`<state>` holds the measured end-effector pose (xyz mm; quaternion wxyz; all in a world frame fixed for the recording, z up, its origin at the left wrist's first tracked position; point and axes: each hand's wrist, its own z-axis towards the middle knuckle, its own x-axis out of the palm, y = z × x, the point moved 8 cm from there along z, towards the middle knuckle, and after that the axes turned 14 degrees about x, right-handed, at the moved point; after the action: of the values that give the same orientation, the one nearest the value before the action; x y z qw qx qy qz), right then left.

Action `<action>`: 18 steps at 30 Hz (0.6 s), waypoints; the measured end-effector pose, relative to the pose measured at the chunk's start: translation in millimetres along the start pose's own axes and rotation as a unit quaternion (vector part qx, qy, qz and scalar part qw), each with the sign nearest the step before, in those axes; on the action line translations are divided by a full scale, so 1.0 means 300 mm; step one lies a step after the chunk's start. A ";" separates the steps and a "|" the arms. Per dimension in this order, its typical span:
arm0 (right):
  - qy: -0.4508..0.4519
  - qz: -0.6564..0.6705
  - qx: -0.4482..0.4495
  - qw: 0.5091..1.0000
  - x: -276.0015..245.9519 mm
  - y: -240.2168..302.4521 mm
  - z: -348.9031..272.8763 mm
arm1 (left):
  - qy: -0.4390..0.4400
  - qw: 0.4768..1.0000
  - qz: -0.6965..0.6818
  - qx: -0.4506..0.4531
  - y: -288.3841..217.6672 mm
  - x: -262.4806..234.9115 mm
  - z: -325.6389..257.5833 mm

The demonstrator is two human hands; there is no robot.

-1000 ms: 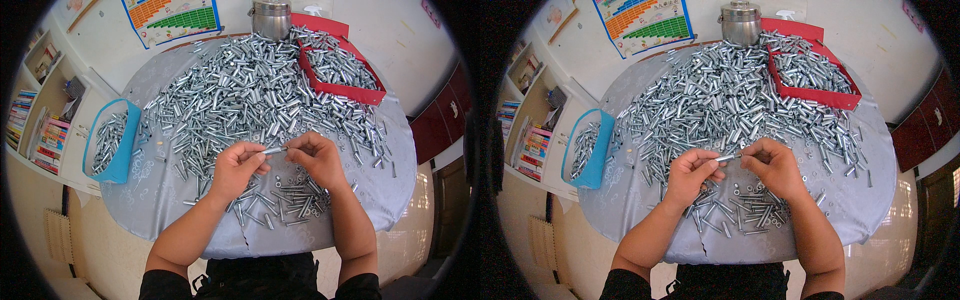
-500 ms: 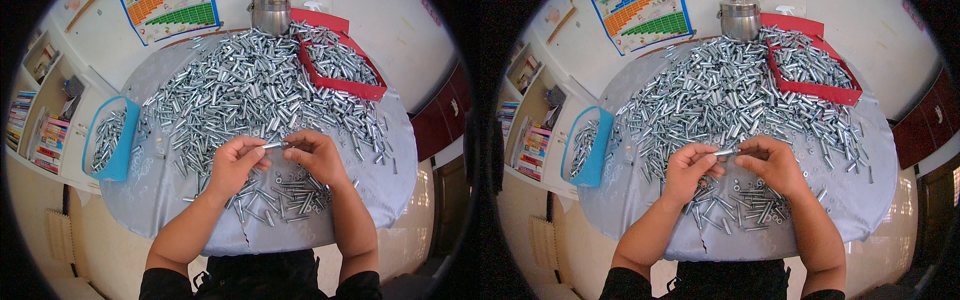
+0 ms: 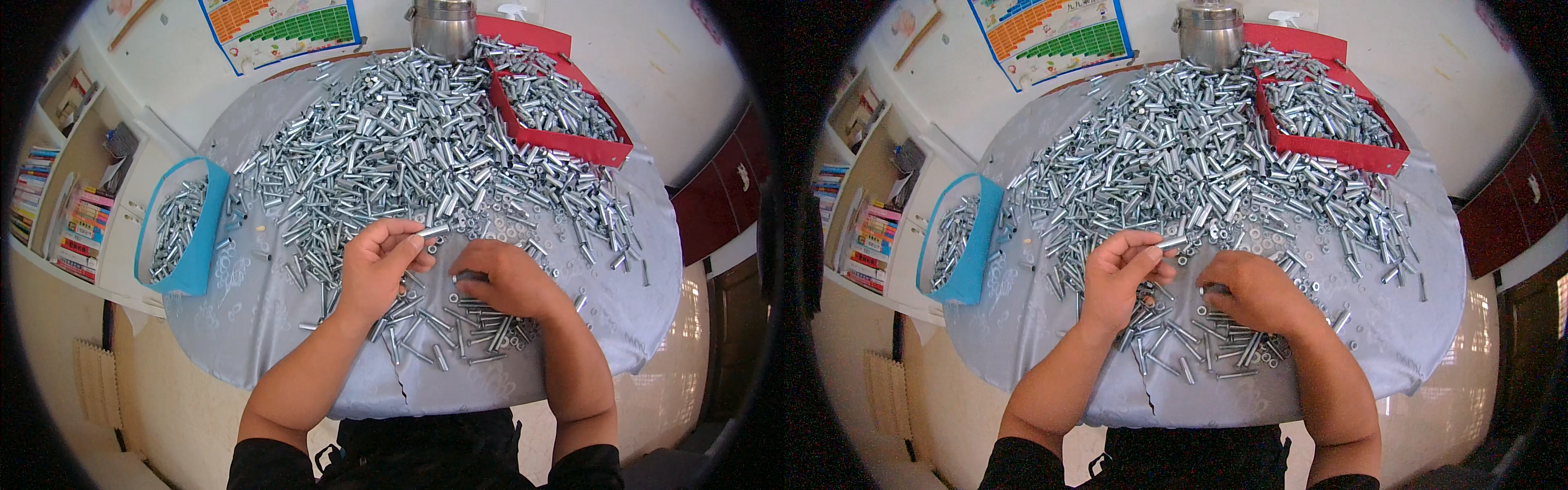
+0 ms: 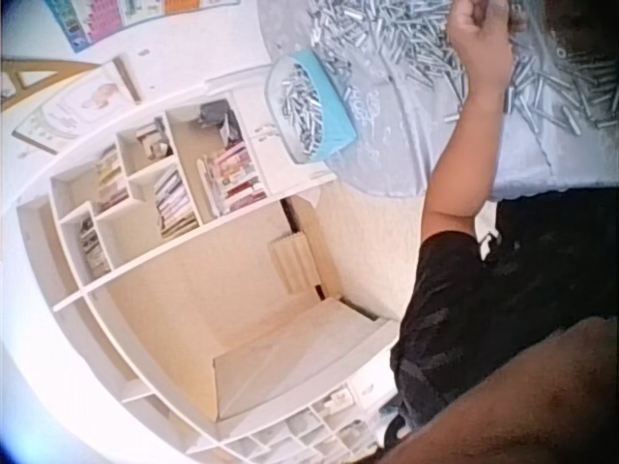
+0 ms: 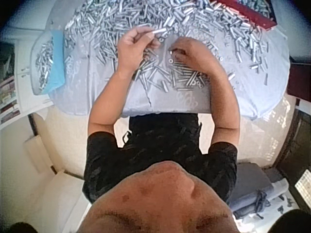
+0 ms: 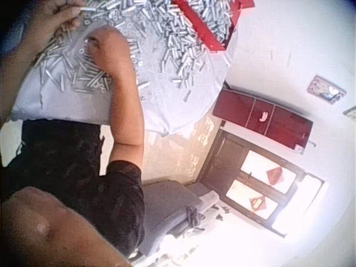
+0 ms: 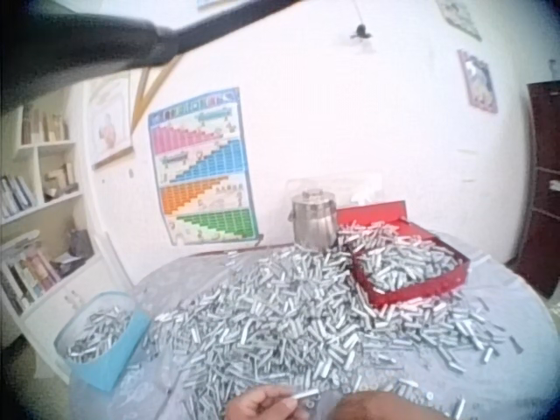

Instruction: The person repeatedly picks up metal bolts and washers from a large pile on a table. They thread the washers onto the bolts by hand and place the assembled units back onto the table. The process is continuous and repetitive throughout the clip.

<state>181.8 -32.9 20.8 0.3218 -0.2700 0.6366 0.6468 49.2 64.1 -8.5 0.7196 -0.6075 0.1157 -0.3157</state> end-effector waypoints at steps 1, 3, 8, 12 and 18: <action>-0.023 0.004 0.009 1.000 -0.009 -0.005 0.003 | 0.003 1.000 -0.005 0.004 -0.001 0.001 -0.001; -0.069 0.111 0.096 0.987 -0.049 -0.045 0.013 | 0.009 1.000 -0.016 0.013 -0.001 0.004 0.000; -0.131 0.308 0.142 0.932 -0.073 -0.121 0.014 | 0.035 0.999 0.003 0.006 -0.006 0.027 -0.008; -0.107 0.306 0.138 0.936 -0.074 -0.099 0.010 | 0.043 0.999 0.004 0.003 0.004 0.029 -0.012; -0.094 0.306 0.141 0.937 -0.067 -0.090 0.009 | 0.042 0.999 -0.007 -0.002 0.008 0.030 -0.010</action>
<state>215.6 -32.0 18.6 0.2013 0.0484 0.7397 0.6403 55.4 56.4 -9.6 0.7107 -0.5960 0.1422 -0.3457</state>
